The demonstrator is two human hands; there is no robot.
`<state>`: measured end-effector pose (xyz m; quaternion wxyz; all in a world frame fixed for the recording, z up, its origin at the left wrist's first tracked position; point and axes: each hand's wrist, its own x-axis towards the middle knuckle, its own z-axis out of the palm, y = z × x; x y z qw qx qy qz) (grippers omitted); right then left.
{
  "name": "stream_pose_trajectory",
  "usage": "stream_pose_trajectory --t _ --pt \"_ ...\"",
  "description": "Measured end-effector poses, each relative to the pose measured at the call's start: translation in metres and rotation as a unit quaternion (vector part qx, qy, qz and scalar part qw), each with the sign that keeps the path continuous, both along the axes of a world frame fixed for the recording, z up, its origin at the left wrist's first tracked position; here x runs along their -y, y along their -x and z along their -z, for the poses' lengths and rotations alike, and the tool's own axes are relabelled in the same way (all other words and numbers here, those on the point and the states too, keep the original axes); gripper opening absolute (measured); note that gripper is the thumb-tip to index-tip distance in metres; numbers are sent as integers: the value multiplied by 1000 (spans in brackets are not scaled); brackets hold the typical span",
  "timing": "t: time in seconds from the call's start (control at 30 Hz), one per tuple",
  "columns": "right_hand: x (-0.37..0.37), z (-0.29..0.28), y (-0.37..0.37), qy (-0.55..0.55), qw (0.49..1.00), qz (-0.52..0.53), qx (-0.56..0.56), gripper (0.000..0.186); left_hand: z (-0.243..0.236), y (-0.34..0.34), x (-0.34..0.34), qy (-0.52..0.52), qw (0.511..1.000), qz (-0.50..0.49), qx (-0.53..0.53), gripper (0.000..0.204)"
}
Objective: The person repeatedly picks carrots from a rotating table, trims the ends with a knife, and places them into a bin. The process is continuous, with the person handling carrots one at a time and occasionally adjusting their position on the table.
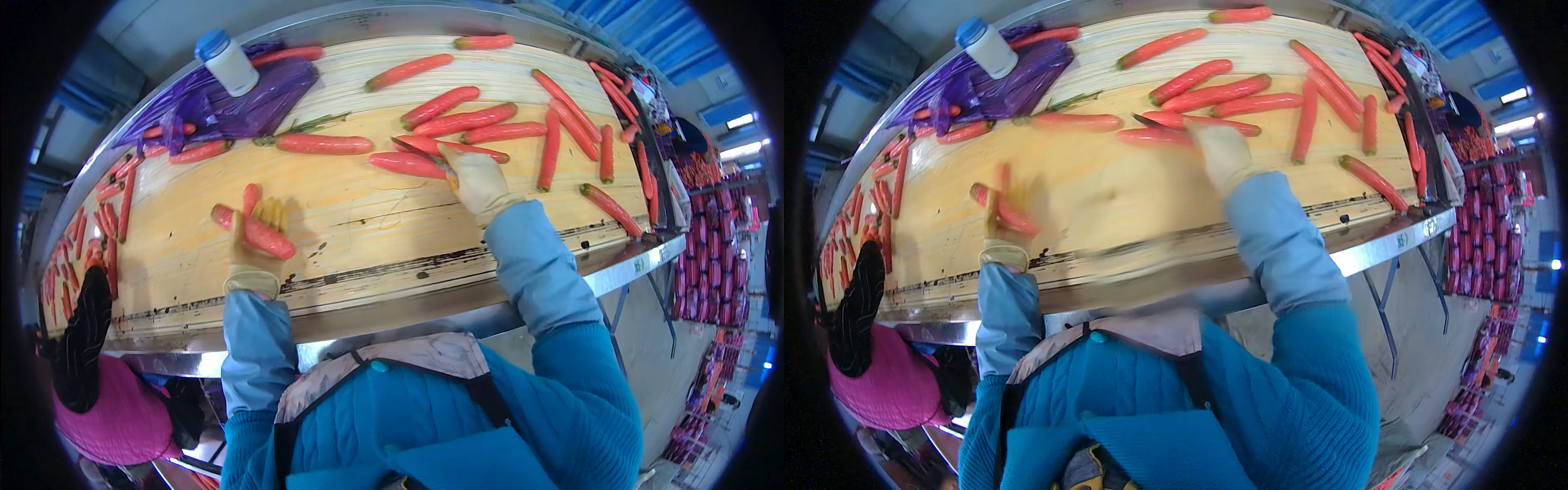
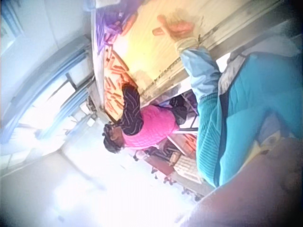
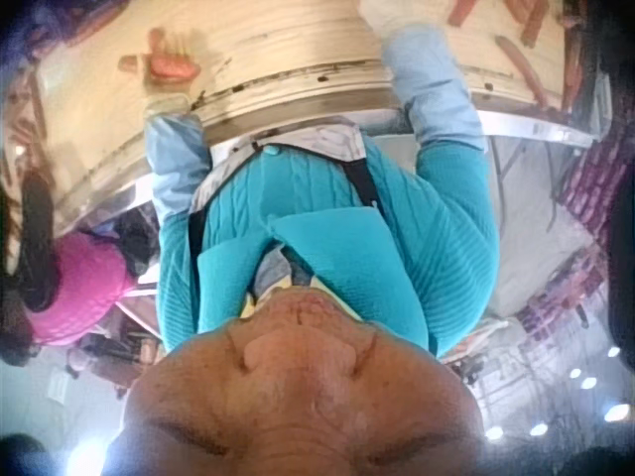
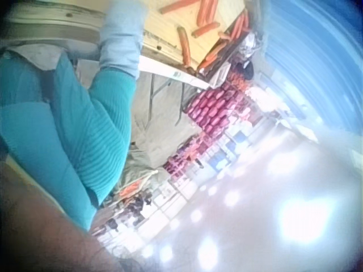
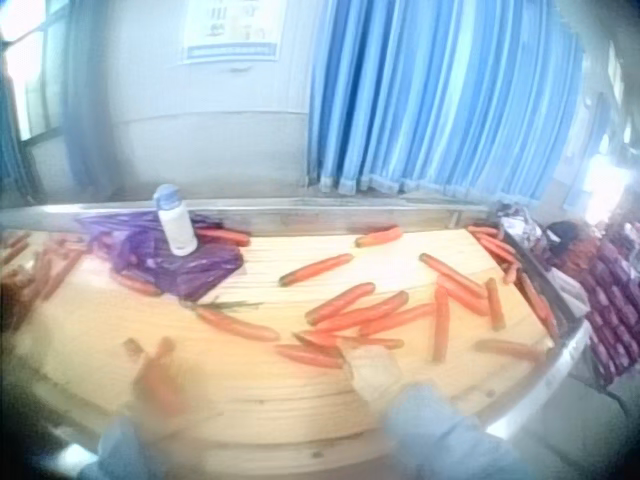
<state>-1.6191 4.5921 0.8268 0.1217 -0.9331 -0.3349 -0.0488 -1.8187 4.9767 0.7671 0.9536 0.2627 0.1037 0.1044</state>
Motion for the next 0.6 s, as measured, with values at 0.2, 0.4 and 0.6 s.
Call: stream_pose_trajectory --t 0.2,0.4,0.6 --pt "6 28 -9 60 996 48 -53 57 -37 0 36 64 994 -41 -75 75" --pt "-68 -8 47 -290 771 149 -547 39 -70 17 64 106 992 55 -44 72" --pt "-150 -48 84 -268 804 -158 -506 37 -81 27 60 111 992 32 56 75"
